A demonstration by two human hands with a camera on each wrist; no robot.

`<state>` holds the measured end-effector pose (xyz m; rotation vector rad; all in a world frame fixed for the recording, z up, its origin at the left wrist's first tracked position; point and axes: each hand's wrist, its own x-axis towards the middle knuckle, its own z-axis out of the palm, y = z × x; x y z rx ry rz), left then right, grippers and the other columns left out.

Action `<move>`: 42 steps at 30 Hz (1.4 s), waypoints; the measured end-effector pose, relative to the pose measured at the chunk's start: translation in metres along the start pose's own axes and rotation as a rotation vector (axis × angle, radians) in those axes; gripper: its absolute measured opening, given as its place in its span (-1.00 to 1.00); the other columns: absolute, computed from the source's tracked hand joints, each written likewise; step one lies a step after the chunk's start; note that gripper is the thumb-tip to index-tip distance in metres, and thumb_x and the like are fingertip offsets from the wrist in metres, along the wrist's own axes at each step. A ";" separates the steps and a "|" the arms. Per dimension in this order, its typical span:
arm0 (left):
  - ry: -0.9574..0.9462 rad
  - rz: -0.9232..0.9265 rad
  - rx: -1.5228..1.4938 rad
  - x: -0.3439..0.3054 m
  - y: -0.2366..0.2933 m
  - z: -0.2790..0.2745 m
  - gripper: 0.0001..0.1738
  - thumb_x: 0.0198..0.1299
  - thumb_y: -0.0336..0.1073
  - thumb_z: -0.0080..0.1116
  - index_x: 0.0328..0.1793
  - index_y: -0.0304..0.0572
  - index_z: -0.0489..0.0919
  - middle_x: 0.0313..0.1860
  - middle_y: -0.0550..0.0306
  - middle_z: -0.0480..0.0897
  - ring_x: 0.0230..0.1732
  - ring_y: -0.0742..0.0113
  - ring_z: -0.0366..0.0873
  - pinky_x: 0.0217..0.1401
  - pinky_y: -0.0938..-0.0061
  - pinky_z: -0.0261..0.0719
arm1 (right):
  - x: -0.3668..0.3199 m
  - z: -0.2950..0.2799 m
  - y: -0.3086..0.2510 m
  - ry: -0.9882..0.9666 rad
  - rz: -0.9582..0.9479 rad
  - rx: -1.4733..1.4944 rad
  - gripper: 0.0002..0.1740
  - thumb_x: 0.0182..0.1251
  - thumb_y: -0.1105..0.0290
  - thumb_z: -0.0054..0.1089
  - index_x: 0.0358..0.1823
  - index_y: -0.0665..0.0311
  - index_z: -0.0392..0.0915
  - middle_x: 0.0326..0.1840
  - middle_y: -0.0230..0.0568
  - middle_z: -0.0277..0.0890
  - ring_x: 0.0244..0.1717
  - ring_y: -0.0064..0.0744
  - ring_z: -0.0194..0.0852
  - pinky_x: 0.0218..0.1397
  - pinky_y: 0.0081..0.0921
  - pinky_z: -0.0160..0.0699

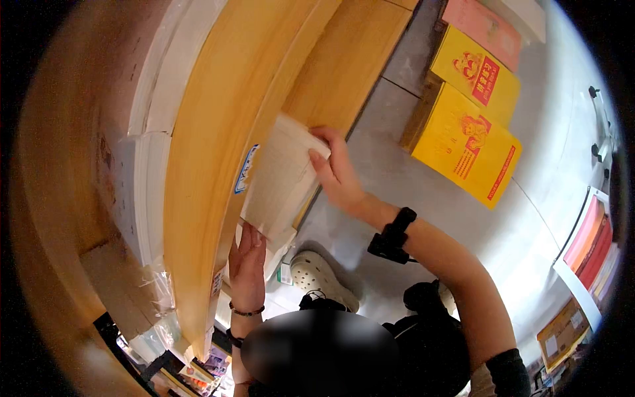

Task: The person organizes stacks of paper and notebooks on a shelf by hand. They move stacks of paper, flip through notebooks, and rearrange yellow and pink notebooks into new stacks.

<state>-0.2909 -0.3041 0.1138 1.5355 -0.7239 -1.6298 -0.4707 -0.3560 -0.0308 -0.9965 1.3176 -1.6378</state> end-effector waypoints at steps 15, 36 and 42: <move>-0.484 -0.462 0.442 -0.018 0.010 -0.013 -0.51 0.27 -0.19 -0.10 0.24 -0.31 0.22 -0.14 -0.12 0.54 -0.12 0.12 0.53 0.00 0.32 0.50 | 0.000 -0.006 0.002 -0.065 0.043 -0.009 -0.49 0.26 0.24 -0.02 0.10 0.47 0.15 0.01 0.12 0.23 0.07 0.01 0.17 0.19 -0.30 0.11; -0.546 -0.392 0.495 0.006 -0.056 0.001 -0.46 0.30 -0.26 -0.14 0.34 -0.30 0.07 -0.06 0.00 0.50 -0.09 0.32 0.48 0.00 0.46 0.45 | 0.034 -0.059 -0.007 -0.343 -0.383 -0.617 -0.59 -0.04 0.60 0.05 -0.06 0.29 0.47 -0.06 -0.12 0.49 0.02 -0.16 0.40 0.09 -0.28 0.32; -0.548 -0.407 0.506 0.006 -0.057 0.007 -0.49 0.31 -0.22 -0.15 0.32 -0.29 0.11 -0.06 0.03 0.50 -0.07 0.33 0.46 0.02 0.45 0.43 | 0.032 -0.050 0.004 -0.258 -0.385 -0.627 -0.60 -0.09 0.63 0.07 -0.11 0.29 0.49 -0.11 -0.12 0.51 -0.03 -0.16 0.43 0.07 -0.29 0.32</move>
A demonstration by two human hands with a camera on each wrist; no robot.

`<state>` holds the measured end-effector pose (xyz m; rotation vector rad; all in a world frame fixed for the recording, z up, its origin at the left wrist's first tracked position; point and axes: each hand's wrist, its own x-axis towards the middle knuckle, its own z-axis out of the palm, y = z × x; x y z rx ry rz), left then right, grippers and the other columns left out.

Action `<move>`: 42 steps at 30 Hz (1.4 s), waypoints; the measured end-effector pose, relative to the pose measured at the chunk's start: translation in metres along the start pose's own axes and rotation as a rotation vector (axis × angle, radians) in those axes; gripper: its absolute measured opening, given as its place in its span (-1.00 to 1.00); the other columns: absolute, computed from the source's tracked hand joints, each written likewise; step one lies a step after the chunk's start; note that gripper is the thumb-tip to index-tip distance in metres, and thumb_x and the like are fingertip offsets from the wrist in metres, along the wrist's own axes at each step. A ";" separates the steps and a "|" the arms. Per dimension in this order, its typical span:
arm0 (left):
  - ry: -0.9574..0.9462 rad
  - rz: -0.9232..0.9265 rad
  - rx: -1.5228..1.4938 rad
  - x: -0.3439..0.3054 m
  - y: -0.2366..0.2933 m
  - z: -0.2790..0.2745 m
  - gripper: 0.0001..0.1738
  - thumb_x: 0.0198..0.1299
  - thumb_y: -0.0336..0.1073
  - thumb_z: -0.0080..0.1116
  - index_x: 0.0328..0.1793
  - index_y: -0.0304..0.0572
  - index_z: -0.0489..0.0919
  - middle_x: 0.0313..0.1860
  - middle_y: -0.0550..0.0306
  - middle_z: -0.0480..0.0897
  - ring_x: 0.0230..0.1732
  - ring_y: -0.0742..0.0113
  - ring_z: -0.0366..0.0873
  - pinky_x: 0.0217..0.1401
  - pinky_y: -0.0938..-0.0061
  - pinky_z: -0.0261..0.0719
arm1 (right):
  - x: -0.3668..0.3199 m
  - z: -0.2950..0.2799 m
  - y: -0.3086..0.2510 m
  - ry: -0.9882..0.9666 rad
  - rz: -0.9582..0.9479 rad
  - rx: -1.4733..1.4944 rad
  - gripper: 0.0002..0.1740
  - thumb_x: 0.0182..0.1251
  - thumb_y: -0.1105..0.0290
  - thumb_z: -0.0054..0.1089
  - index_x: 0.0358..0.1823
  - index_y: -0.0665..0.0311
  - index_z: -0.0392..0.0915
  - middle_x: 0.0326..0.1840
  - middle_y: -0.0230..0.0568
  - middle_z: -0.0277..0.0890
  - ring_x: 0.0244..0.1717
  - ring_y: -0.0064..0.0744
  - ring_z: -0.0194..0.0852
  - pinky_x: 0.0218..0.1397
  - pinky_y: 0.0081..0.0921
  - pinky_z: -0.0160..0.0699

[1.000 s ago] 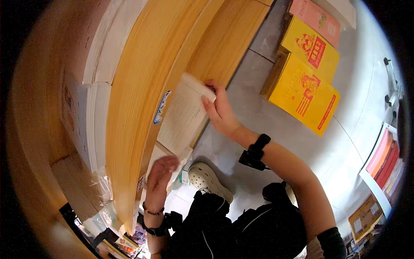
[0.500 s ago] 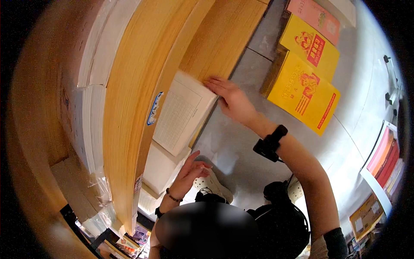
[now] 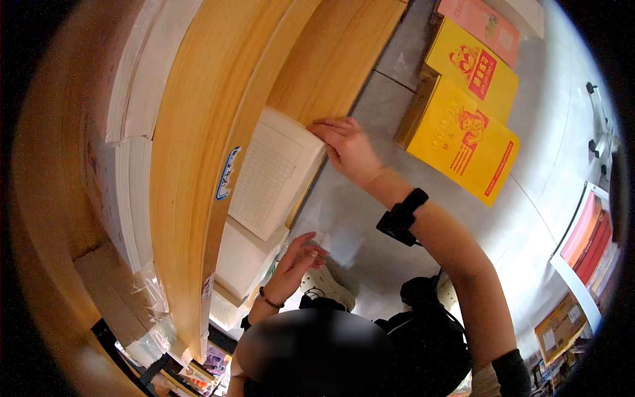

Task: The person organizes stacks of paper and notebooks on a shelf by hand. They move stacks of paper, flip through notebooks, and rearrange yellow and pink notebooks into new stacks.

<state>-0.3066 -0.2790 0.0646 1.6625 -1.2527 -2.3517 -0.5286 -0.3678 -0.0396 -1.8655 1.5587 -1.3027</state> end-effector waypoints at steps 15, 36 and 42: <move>-0.044 0.043 0.005 0.003 -0.008 0.001 -0.57 0.32 -0.25 -0.18 0.26 -0.25 0.21 -0.05 0.05 0.49 -0.06 0.36 0.44 0.04 0.49 0.41 | -0.002 0.008 -0.006 0.065 0.091 -0.019 -0.62 -0.10 0.55 0.09 -0.13 0.25 0.49 -0.13 -0.15 0.53 -0.05 -0.22 0.44 0.14 -0.30 0.24; 0.107 0.284 0.793 0.083 0.032 0.106 -0.66 0.15 -0.17 0.03 -0.03 -0.20 0.40 -0.19 -0.07 0.56 -0.31 0.08 0.55 -0.29 0.27 0.49 | -0.161 -0.238 0.036 0.639 0.828 0.246 -0.39 0.23 0.34 0.11 0.25 0.28 0.06 0.22 -0.11 0.16 0.25 -0.28 0.08 0.30 -0.31 0.01; 0.372 0.595 0.700 0.203 0.091 0.127 -0.42 0.17 0.01 0.06 0.14 -0.28 0.30 -0.05 -0.07 0.50 -0.01 0.20 0.45 0.03 0.40 0.38 | -0.199 -0.220 0.076 0.404 1.018 0.959 -0.30 0.28 0.25 0.04 0.34 0.29 -0.07 0.31 -0.11 0.07 0.32 -0.30 0.02 0.35 -0.37 0.00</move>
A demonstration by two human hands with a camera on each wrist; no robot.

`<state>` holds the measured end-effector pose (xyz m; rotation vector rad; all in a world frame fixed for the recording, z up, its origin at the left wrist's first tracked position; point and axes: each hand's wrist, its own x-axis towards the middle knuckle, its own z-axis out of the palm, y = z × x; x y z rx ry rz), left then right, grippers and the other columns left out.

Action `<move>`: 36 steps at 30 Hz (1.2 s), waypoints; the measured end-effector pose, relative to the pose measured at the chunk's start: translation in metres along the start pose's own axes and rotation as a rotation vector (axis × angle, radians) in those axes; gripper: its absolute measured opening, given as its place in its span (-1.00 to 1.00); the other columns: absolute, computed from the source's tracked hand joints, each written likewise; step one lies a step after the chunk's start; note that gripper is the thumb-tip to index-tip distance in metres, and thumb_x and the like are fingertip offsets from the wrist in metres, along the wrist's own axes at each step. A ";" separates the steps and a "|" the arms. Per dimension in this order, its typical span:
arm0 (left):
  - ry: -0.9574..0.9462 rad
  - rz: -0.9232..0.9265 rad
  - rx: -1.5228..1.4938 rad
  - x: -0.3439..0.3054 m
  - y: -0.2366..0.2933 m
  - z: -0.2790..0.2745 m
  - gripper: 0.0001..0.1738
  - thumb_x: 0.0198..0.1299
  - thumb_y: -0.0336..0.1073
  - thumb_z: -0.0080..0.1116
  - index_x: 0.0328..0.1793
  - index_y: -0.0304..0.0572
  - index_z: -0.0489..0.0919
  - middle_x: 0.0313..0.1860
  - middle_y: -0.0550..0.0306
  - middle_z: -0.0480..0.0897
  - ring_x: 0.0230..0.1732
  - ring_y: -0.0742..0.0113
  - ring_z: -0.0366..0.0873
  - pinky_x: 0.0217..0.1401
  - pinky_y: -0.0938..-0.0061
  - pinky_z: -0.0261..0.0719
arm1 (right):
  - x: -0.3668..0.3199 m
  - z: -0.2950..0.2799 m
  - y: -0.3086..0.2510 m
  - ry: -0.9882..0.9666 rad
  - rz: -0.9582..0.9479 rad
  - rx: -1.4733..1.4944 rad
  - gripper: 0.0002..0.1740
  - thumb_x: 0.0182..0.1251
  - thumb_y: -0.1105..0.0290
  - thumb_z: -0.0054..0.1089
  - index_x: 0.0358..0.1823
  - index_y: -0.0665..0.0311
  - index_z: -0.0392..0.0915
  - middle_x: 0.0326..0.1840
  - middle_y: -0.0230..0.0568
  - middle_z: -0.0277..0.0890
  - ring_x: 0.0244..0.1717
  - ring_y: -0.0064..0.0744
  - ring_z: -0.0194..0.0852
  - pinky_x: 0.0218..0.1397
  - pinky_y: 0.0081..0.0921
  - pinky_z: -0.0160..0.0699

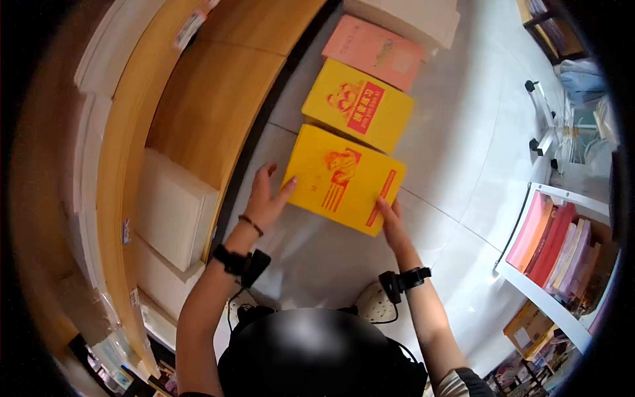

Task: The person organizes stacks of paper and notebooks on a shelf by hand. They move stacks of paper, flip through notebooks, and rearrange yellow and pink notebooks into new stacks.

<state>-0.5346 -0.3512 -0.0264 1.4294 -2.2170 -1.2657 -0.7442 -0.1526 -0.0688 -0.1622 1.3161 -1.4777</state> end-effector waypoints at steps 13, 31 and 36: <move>-0.287 -0.356 -0.247 0.059 0.038 0.027 -0.41 0.19 0.02 0.04 0.21 -0.21 0.32 -0.02 0.07 0.54 -0.04 0.36 0.49 0.02 0.49 0.41 | 0.012 0.005 -0.016 0.015 -0.076 0.075 -0.40 0.27 0.37 0.05 0.29 0.25 0.02 0.17 -0.21 0.23 0.15 -0.42 0.23 0.17 -0.47 0.25; -0.433 -0.292 -0.368 0.062 0.033 0.024 -0.23 0.14 0.08 0.08 0.37 -0.15 0.13 0.14 0.00 0.44 0.13 0.24 0.40 0.13 0.44 0.35 | 0.018 -0.014 -0.034 -0.162 0.143 -0.167 -0.40 0.25 0.19 0.12 0.22 0.27 0.12 0.10 -0.20 0.34 0.07 -0.37 0.33 0.11 -0.41 0.35; -0.384 -0.311 -0.287 0.060 0.033 0.021 -0.25 0.12 0.08 0.10 0.33 -0.16 0.19 0.05 0.02 0.51 0.07 0.26 0.46 0.07 0.44 0.41 | 0.011 -0.007 -0.042 0.010 0.072 -0.519 -0.32 0.20 0.11 0.16 0.21 0.34 0.11 0.02 0.03 0.37 -0.01 -0.25 0.41 0.02 -0.36 0.42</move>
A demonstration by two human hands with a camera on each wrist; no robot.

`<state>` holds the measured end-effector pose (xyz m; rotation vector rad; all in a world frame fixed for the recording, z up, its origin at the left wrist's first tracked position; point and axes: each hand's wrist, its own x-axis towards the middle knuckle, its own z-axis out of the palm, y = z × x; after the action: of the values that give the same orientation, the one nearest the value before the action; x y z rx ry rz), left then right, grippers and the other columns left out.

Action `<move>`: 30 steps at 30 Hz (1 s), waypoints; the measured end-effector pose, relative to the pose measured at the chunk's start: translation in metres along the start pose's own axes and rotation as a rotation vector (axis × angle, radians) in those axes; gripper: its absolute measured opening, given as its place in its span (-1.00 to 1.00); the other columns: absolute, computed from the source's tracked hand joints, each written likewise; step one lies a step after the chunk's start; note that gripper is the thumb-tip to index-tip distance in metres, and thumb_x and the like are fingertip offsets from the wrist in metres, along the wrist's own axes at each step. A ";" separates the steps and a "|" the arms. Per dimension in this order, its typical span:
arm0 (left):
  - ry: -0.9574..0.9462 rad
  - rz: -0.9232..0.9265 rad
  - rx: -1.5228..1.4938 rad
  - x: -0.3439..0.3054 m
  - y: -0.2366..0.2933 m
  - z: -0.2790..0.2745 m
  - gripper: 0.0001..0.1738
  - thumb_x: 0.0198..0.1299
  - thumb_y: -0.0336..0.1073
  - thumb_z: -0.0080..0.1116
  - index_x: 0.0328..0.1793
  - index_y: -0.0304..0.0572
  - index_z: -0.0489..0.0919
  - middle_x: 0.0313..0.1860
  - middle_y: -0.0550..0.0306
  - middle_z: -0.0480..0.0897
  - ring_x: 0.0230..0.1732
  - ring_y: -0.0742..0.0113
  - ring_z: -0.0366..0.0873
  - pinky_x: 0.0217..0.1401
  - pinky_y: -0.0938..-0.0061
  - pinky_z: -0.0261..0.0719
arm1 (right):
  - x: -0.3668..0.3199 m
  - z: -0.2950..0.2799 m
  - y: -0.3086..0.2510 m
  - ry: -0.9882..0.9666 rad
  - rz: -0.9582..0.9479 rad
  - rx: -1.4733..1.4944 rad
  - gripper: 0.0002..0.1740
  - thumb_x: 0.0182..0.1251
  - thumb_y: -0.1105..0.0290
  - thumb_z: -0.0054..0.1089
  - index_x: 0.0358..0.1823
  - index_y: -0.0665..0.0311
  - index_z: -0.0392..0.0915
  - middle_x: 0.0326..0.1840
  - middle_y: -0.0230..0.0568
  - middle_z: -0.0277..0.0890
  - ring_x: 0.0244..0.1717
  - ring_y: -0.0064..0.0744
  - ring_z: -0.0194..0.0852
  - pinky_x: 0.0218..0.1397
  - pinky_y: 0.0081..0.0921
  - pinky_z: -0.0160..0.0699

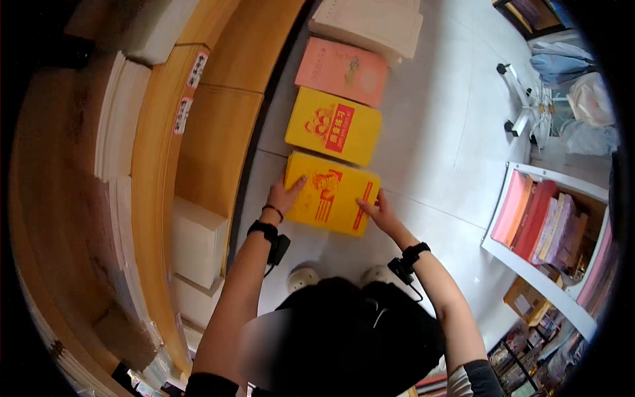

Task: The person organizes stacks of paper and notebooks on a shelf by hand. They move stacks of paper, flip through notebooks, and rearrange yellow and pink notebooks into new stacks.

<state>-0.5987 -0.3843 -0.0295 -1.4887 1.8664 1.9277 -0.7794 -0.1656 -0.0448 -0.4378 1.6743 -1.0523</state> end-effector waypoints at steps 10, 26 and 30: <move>-0.024 -0.044 -0.100 0.003 0.007 0.001 -0.33 0.09 0.06 0.16 0.21 -0.20 0.31 -0.03 0.05 0.53 -0.05 0.28 0.50 -0.01 0.45 0.45 | -0.031 -0.047 -0.032 0.077 0.233 -0.265 -0.18 0.24 -0.17 -0.10 0.25 0.42 0.10 0.13 0.19 0.29 0.15 -0.07 0.28 0.06 -0.23 0.40; -0.064 -0.105 -0.326 0.009 -0.014 0.003 -0.28 0.13 -0.06 0.16 0.33 -0.15 0.16 0.13 0.07 0.39 0.13 0.29 0.35 0.13 0.45 0.36 | 0.065 -0.015 -0.066 0.037 0.762 0.643 -0.57 0.28 0.12 -0.24 -0.03 0.31 0.34 -0.16 -0.12 0.47 -0.14 -0.31 0.44 0.02 -0.38 0.36; -0.210 -0.160 -0.426 0.010 0.000 -0.005 -0.23 0.12 -0.06 0.17 0.37 -0.13 0.09 0.20 0.06 0.33 0.20 0.27 0.28 0.18 0.42 0.31 | 0.059 -0.008 -0.071 0.105 0.755 0.730 -0.55 0.28 0.16 -0.27 0.05 0.33 0.29 -0.16 -0.08 0.46 -0.20 -0.28 0.48 -0.05 -0.36 0.44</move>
<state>-0.6012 -0.3938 -0.0355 -1.4047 1.2654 2.3928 -0.8240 -0.2435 -0.0213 0.6843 1.2411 -1.0094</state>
